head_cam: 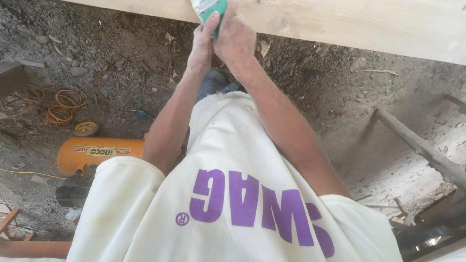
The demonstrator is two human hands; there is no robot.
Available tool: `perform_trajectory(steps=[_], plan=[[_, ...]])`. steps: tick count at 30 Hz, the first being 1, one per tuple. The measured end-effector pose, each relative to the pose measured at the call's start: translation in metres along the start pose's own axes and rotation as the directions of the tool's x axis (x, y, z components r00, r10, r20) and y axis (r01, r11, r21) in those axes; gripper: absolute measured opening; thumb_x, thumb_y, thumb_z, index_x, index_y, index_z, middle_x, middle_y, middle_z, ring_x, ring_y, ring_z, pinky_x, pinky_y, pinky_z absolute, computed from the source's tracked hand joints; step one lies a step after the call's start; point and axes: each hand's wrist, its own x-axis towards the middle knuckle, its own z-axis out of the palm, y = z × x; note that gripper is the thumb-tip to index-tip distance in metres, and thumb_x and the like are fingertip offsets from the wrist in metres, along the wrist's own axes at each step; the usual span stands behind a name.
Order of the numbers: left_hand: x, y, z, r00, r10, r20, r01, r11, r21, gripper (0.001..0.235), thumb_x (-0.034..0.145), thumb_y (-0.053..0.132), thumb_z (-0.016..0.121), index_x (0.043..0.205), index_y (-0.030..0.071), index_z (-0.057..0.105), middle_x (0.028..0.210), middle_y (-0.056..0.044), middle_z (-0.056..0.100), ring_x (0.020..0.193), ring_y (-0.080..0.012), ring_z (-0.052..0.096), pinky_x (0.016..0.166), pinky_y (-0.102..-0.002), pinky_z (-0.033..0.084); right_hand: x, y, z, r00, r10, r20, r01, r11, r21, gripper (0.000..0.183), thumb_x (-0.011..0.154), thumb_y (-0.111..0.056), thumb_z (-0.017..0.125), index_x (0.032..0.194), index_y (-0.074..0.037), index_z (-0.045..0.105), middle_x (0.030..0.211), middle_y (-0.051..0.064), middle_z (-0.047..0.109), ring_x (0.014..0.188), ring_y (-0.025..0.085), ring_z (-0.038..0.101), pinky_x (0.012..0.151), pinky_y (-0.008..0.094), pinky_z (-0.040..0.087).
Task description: The person uses a handheld electric sander to smooth the surface of a large wooden panel. They move the sander across the face and edges of the wood, occasionally repositioning their hands and the tool to cover different areas.
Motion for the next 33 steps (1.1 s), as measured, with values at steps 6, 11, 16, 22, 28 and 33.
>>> perform_trajectory(steps=[6,11,16,22,28,33], plan=[[0.015,-0.026,0.055,0.969,-0.215,0.124,0.177,0.948,0.265,0.105,0.078,0.073,0.067,0.135,-0.014,0.049,0.128,-0.023,0.066,0.120,-0.0305,0.071,0.103,-0.042,0.058,-0.020,0.058,-0.029,0.917,0.353,0.186,-0.363,0.932,0.019,0.056,0.104,-0.037,0.068,0.124,0.006,0.038,0.079,0.010,0.069,0.057,0.021,0.068,0.041,0.032,0.054],[0.026,-0.042,0.131,0.904,-0.347,0.249,0.205,0.864,0.460,0.099,0.075,0.076,0.061,0.132,-0.005,0.056,0.120,-0.018,0.074,0.107,-0.0255,0.077,0.092,-0.038,0.063,-0.048,0.121,-0.066,0.830,0.545,0.121,-0.548,0.837,-0.009,0.071,0.098,-0.039,0.071,0.130,0.011,0.032,0.085,0.012,0.070,0.068,0.024,0.073,0.050,0.034,0.061],[0.022,-0.043,0.150,0.900,-0.273,0.341,0.142,0.921,0.362,0.096,0.075,0.074,0.066,0.136,0.001,0.059,0.126,-0.015,0.071,0.119,-0.0259,0.070,0.101,-0.040,0.054,-0.069,0.138,-0.074,0.884,0.460,-0.078,-0.465,0.883,-0.059,0.084,0.103,-0.056,0.078,0.130,0.010,0.034,0.091,0.020,0.072,0.081,0.038,0.072,0.068,0.049,0.059],[0.020,-0.012,0.077,0.934,-0.294,0.202,0.241,0.938,0.249,0.100,0.075,0.073,0.067,0.133,-0.008,0.054,0.123,-0.021,0.070,0.115,-0.0288,0.073,0.099,-0.044,0.059,-0.032,0.063,-0.044,0.869,0.472,0.147,-0.484,0.873,0.060,0.075,0.096,-0.053,0.075,0.124,0.006,0.037,0.088,0.017,0.072,0.073,0.032,0.074,0.060,0.045,0.060],[0.018,0.032,-0.044,0.996,-0.082,0.045,0.079,0.994,0.072,0.103,0.074,0.075,0.074,0.130,-0.011,0.060,0.125,-0.025,0.067,0.118,-0.0325,0.070,0.102,-0.044,0.058,0.021,-0.039,0.025,0.999,0.035,0.021,-0.034,0.997,-0.064,0.078,0.082,-0.033,0.075,0.127,0.018,0.036,0.071,0.013,0.070,0.052,0.029,0.067,0.042,0.040,0.053],[0.012,0.068,-0.118,0.998,-0.010,-0.067,0.007,0.999,-0.042,0.110,0.072,0.078,0.075,0.142,-0.002,0.048,0.136,-0.019,0.056,0.133,-0.0328,0.060,0.107,-0.049,0.060,0.057,-0.125,0.060,0.962,0.003,0.274,-0.019,0.998,0.055,0.052,0.090,-0.026,0.072,0.117,0.009,0.046,0.067,0.008,0.065,0.047,0.019,0.064,0.034,0.031,0.048]])
